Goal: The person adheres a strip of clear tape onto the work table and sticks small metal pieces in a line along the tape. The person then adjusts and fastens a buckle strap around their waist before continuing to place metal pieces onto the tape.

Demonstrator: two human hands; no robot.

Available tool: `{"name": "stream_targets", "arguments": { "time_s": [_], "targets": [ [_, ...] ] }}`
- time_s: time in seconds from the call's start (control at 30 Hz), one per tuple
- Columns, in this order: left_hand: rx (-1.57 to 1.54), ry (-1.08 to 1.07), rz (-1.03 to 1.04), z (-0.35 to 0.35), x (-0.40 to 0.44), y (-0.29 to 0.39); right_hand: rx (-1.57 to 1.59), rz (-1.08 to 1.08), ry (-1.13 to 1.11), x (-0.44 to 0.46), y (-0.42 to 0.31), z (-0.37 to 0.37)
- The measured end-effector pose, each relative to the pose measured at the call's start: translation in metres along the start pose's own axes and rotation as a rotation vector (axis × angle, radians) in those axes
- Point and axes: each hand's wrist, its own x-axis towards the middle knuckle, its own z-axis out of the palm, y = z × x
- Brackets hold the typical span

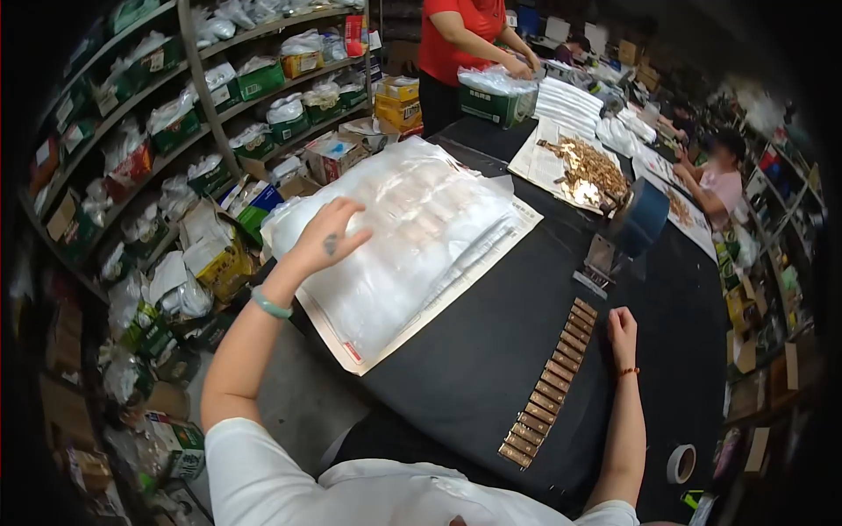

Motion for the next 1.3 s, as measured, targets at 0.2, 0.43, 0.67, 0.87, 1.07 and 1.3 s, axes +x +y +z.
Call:
{"name": "stream_targets", "arguments": {
  "time_s": [0.2,0.43,0.67,0.87,1.07,1.3],
  "targets": [
    [-0.065,-0.047,0.087,0.03,-0.003,-0.008,-0.023,-0.236,-0.246,0.028,-0.123,0.057],
    [0.016,-0.056,-0.055,0.113,0.066,0.006,-0.399,-0.641,-0.448,0.097,-0.219,0.168],
    [0.036,-0.095,-0.102,0.124,0.063,0.008,-0.4,-0.482,-0.339,0.195,-0.2,0.272],
    [0.045,-0.041,-0.09,0.133,0.061,0.004,-0.401,-0.391,-0.249,0.276,-0.143,0.349],
    [0.016,0.025,-0.033,0.138,0.058,0.009,-0.248,-0.024,-0.343,0.273,-0.157,0.336],
    [0.026,0.016,-0.04,0.132,0.057,0.008,0.397,0.117,-0.199,0.262,-0.176,0.322]
  ]
}}
